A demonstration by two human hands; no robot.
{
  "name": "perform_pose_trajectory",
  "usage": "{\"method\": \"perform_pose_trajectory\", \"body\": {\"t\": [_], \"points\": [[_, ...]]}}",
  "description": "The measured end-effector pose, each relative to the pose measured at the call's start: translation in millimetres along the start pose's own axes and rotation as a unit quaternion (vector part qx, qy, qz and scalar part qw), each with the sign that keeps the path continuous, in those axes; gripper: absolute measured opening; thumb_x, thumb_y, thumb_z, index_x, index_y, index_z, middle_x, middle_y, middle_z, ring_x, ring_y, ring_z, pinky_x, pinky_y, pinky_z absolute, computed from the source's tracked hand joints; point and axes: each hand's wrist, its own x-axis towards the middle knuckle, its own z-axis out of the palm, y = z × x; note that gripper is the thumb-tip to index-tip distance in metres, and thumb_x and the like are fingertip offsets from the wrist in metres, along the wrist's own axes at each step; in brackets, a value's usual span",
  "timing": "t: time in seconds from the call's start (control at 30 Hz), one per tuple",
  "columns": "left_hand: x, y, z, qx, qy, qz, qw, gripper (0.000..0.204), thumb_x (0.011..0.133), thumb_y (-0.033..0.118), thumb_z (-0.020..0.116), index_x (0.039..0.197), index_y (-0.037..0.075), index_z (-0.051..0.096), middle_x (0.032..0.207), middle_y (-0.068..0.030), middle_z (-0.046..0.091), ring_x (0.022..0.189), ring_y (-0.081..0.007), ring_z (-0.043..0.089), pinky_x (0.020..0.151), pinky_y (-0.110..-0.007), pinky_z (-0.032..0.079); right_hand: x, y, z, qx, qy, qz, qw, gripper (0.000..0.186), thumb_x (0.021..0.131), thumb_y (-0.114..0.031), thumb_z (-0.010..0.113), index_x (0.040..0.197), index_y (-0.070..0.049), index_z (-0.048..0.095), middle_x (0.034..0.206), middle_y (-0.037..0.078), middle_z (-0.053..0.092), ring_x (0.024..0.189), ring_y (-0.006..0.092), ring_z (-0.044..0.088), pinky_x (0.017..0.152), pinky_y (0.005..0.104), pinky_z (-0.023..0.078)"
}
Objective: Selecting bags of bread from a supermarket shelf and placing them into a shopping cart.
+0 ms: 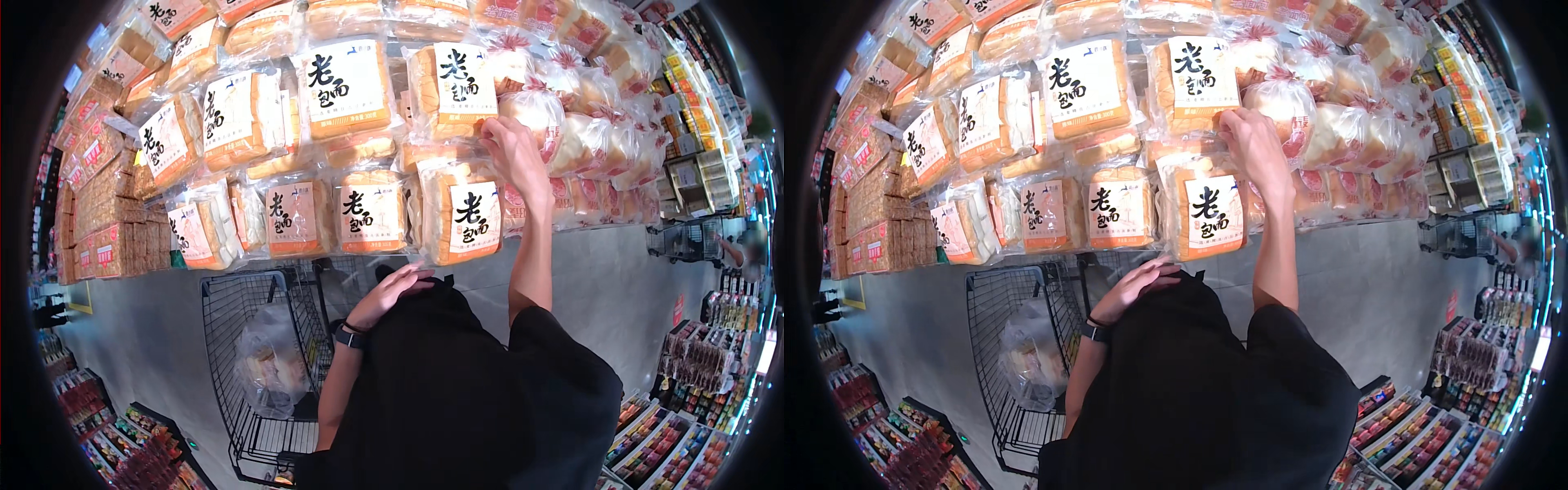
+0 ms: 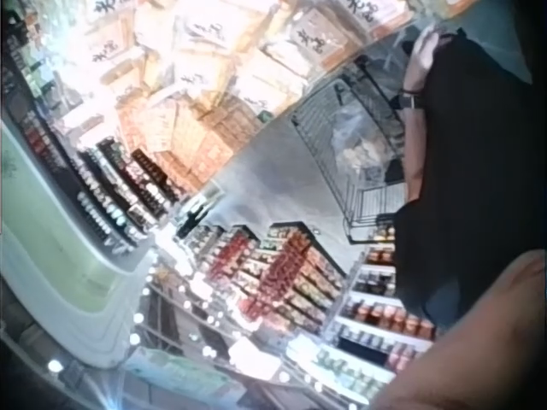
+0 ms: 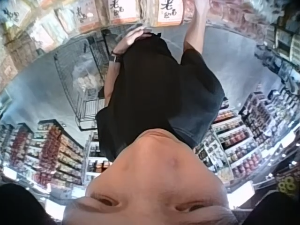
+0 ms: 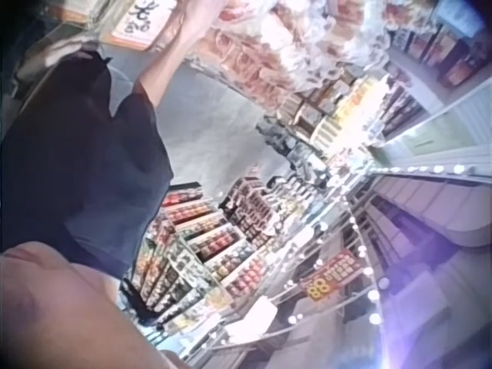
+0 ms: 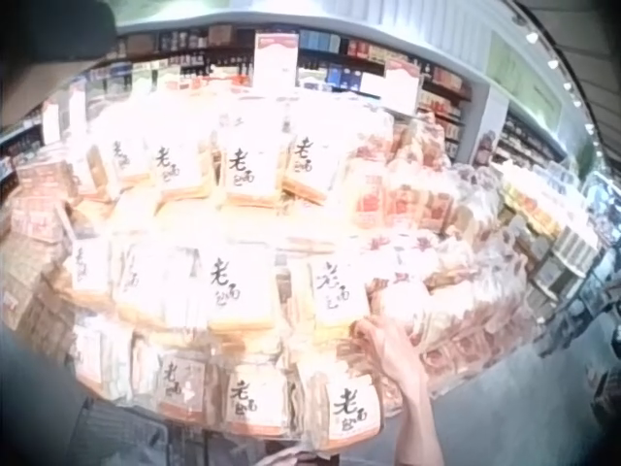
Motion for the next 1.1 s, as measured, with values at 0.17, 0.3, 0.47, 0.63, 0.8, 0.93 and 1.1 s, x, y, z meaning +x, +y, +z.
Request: {"method": "perform_pose_trajectory", "body": {"t": [0.17, 0.3, 0.47, 0.63, 0.8, 0.93, 1.1], "points": [[10.9, -17.1, -2.8, -0.12, -0.022, 0.02, 0.992, 0.057, 0.11, 0.027, 0.044, 0.155, -0.003, 0.029, 0.156, -0.0201, 0.042, 0.142, -0.0336, 0.046, 0.118, -0.044, 0.036, -10.3, -4.4, -2.9, -0.01, -0.026, 0.003, 1.0, 0.014, 0.086, 0.002, 0.066, 0.097, 0.0, 0.057, 0.085, 0.019, 0.065, 0.084, 0.0402, 0.063, 0.079, 0.0473, 0.047], [15.0, -29.3, -8.0, -0.219, -0.045, 0.04, 0.974, 0.056, 0.108, 0.024, 0.043, 0.155, -0.003, 0.028, 0.157, -0.0208, 0.039, 0.147, -0.0366, 0.039, 0.121, -0.049, 0.032, -17.2, -9.6, -9.3, 0.023, -0.01, -0.005, 1.0, 0.014, 0.086, 0.003, 0.063, 0.097, -0.002, 0.055, 0.082, 0.017, 0.064, 0.084, 0.0367, 0.06, 0.083, 0.0442, 0.044], [13.1, -46.2, -16.3, -0.315, -0.021, 0.076, 0.946, 0.058, 0.105, 0.024, 0.043, 0.153, -0.005, 0.031, 0.157, -0.0249, 0.037, 0.148, -0.0383, 0.036, 0.124, -0.052, 0.025, -14.0, -31.2, -21.1, 0.021, 0.002, -0.03, 0.999, 0.013, 0.087, 0.003, 0.063, 0.096, -0.002, 0.055, 0.081, 0.015, 0.063, 0.083, 0.0339, 0.059, 0.082, 0.0419, 0.043], [-18.6, -9.8, -7.0, -0.348, 0.026, 0.119, 0.93, 0.06, 0.104, 0.035, 0.043, 0.148, -0.006, 0.038, 0.152, -0.0238, 0.044, 0.145, -0.0371, 0.04, 0.122, -0.051, 0.029, -11.0, -63.6, -45.6, 0.049, 0.081, -0.07, 0.993, 0.009, 0.091, -0.002, 0.064, 0.096, -0.001, 0.057, 0.078, 0.011, 0.06, 0.078, 0.0283, 0.058, 0.079, 0.0386, 0.045], [-35.3, -8.9, -24.5, -0.484, 0.107, 0.225, 0.839, 0.053, 0.107, 0.035, 0.036, 0.145, 0.0, 0.047, 0.136, -0.0166, 0.059, 0.124, -0.0268, 0.057, 0.114, -0.044, 0.04, -8.9, -115.1, -49.1, 0.203, 0.084, -0.054, 0.974, 0.009, 0.092, -0.001, 0.064, 0.098, 0.0, 0.057, 0.08, 0.011, 0.06, 0.075, 0.0264, 0.058, 0.072, 0.0365, 0.045], [-32.3, 0.4, -25.6, -0.405, 0.209, 0.266, 0.849, 0.051, 0.109, 0.034, 0.035, 0.15, 0.004, 0.044, 0.152, -0.013, 0.051, 0.138, -0.031, 0.05, 0.119, -0.05, 0.037, 0.0, -143.2, -33.6, 0.418, 0.019, -0.024, 0.908, 0.009, 0.094, 0.002, 0.061, 0.098, -0.002, 0.055, 0.079, 0.003, 0.055, 0.074, 0.0115, 0.052, 0.071, 0.0277, 0.045], [-43.7, -5.3, -28.2, -0.432, 0.159, 0.374, 0.805, 0.055, 0.109, 0.039, 0.036, 0.153, 0.006, 0.042, 0.153, -0.0139, 0.048, 0.139, -0.0318, 0.049, 0.117, -0.051, 0.04, 17.4, -170.0, -0.8, 0.471, -0.006, 0.002, 0.882, 0.008, 0.098, -0.002, 0.06, 0.101, -0.003, 0.053, 0.081, 0.003, 0.053, 0.075, 0.0113, 0.051, 0.07, 0.0288, 0.044]]}}
